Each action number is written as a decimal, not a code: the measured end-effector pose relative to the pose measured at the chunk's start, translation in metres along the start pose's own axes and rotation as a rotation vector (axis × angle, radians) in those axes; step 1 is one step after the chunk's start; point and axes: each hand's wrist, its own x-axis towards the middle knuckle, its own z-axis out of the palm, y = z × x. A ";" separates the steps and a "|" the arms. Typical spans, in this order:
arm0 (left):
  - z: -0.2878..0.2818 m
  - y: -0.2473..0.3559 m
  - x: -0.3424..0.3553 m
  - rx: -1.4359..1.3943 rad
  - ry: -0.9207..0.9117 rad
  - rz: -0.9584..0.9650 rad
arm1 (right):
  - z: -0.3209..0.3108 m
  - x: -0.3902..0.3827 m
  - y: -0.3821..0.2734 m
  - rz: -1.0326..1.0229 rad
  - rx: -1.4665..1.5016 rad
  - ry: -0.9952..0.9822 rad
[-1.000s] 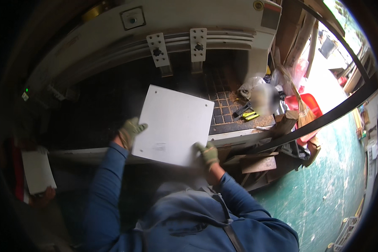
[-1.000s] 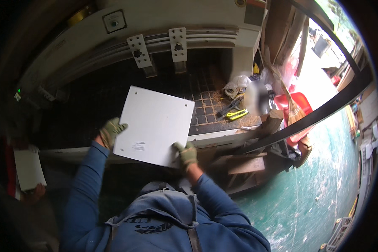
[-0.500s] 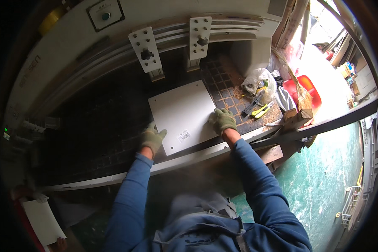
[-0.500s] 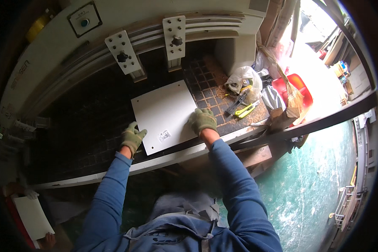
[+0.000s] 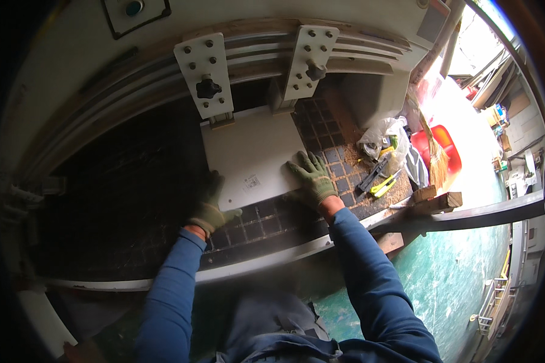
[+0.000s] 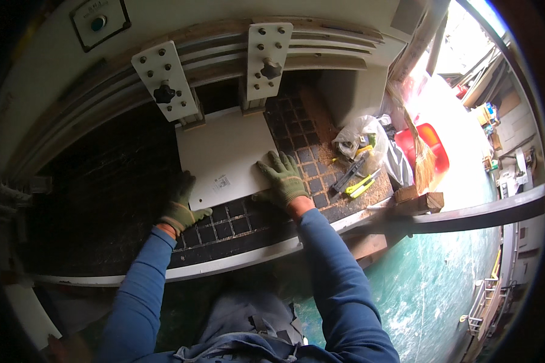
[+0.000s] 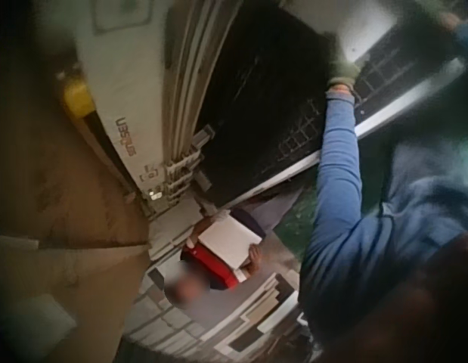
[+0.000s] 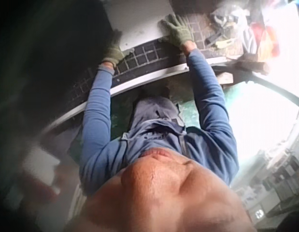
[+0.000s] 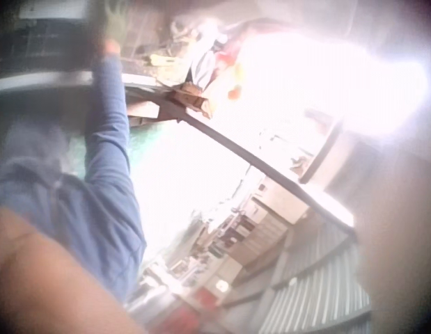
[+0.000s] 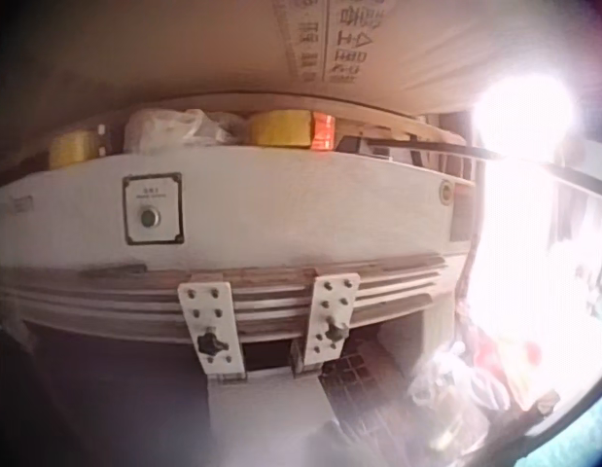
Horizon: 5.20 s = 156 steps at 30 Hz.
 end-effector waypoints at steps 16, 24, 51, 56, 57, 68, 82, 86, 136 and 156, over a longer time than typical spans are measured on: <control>-0.027 -0.022 0.052 0.050 -0.009 -0.012 | 0.014 0.053 0.006 0.056 0.039 0.012; -0.037 -0.006 0.063 0.073 -0.102 -0.150 | 0.012 0.059 0.011 0.030 0.028 0.029; -0.055 0.037 -0.164 0.408 0.353 -0.719 | -0.249 0.186 -0.225 -0.535 -0.026 0.641; -0.069 0.052 -0.154 0.341 0.238 -0.829 | -0.270 0.237 -0.265 -0.426 -0.286 0.445; -0.075 0.057 -0.150 0.328 0.189 -0.859 | -0.263 0.248 -0.261 -0.448 -0.356 0.496; -0.059 0.042 -0.155 0.355 0.319 -0.768 | -0.267 0.256 -0.260 -0.374 -0.378 0.296; -0.074 0.054 -0.153 0.340 0.164 -0.859 | -0.039 -0.060 -0.036 0.471 -0.124 -0.219; -0.072 0.051 -0.152 0.398 0.222 -0.800 | 0.014 -0.117 -0.016 0.253 -0.153 0.082; -0.063 0.046 -0.150 0.402 0.153 -0.846 | -0.001 -0.108 -0.034 0.222 -0.127 0.122; -0.050 0.032 -0.157 0.542 0.342 -0.690 | 0.010 -0.111 -0.026 0.175 -0.156 0.225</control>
